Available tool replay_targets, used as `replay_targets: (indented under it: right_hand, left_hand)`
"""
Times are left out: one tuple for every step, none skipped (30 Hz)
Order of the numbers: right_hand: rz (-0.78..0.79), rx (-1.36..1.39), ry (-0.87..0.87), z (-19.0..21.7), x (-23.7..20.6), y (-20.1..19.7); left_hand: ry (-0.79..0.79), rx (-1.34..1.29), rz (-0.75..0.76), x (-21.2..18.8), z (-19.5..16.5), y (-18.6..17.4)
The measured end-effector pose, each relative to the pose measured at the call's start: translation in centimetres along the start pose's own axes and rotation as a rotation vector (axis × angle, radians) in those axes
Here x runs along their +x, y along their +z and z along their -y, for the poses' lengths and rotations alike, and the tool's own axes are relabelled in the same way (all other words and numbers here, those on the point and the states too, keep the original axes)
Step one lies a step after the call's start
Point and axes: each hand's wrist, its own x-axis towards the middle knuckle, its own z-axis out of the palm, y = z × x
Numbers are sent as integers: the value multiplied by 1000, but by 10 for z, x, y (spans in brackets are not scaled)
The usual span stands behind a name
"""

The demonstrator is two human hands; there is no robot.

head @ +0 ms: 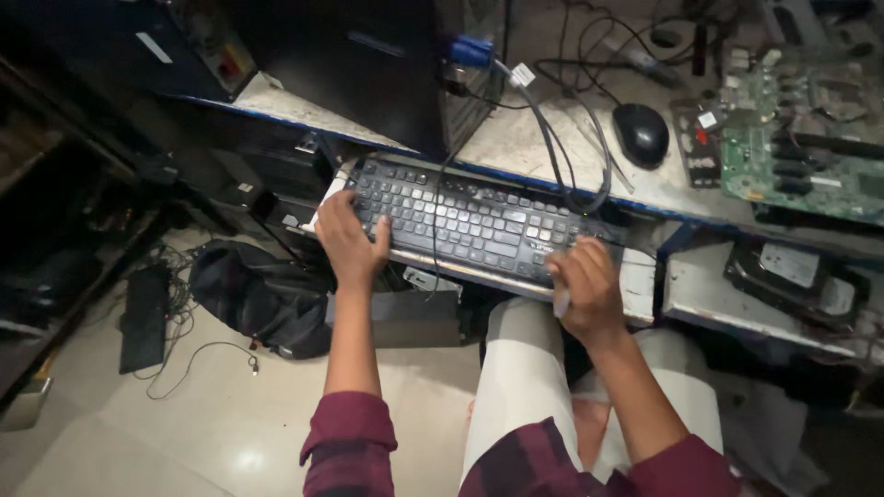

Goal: The person types on a keyboard, then picks up a motherboard and uses a screwdriver to remove a component. They continue to manipulate the motherboard and other computer parts on a cluttered workbench.

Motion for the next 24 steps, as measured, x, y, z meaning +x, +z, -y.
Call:
replay_targets:
  right_hand:
    - [34, -7, 40, 0, 1, 4]
    - [66, -19, 85, -1, 1, 6]
    - [61, -53, 79, -1, 1, 7]
    - [61, -89, 76, 0, 1, 7]
    - [71, -123, 80, 3, -1, 5]
    - [104, -122, 72, 6, -2, 5]
    - [132, -121, 62, 8, 0, 5]
    - [153, -122, 45, 10, 2, 5]
    - [186, -125, 53, 11, 5, 4]
    - [212, -131, 58, 12, 7, 3]
    - [233, -141, 59, 12, 10, 2]
    - [212, -134, 48, 11, 12, -1]
    - [192, -128, 36, 11, 13, -3]
    - [174, -120, 28, 11, 14, -4]
    - [148, -122, 23, 10, 14, -6]
    - [128, -118, 22, 10, 12, -7]
    - [112, -110, 22, 11, 11, -8]
    - [83, -119, 13, 11, 9, -8]
    - [54, -127, 0, 11, 9, -7]
    - [27, -134, -15, 10, 8, -7]
    - [42, -132, -9, 10, 8, -7]
    - [61, -127, 0, 10, 7, -8]
    - [80, -122, 10, 10, 7, -8]
    - [105, -130, 22, 9, 7, -8]
  left_hand:
    - [-1, 68, 58, 2, -1, 0]
    - [33, 60, 21, 0, 0, 1]
    - [71, 48, -18, 1, 0, 2]
    - [105, 35, -53, -1, 1, 4]
    - [98, 39, -35, -5, 2, 6]
    - [92, 42, -13, -7, 4, 7]
    - [89, 46, 4, -8, 5, 8]
    - [45, 37, 30, -8, 6, 8]
    - [8, 26, 48, -8, 7, 9]
    - [-23, 14, 60, -6, 6, 10]
    - [62, -15, -15, -5, 6, 11]
    - [149, -46, -95, -3, 4, 11]
    - [114, 10, -57, -2, 2, 11]
    - [78, 68, -14, -2, 0, 11]
    - [97, 32, -40, -2, -3, 11]
    - [111, -1, -59, -3, -5, 10]
    - [123, -29, -75, -4, -6, 10]
    - [94, -11, -26, -5, -7, 9]
    - [64, 8, 21, -6, -7, 8]
    - [32, 29, 66, -6, -7, 8]
    - [69, 30, 18, -6, -7, 9]
    - [104, 32, -26, -5, -6, 10]
    - [139, 35, -68, -6, -6, 10]
    - [97, 43, -9, -6, -5, 9]
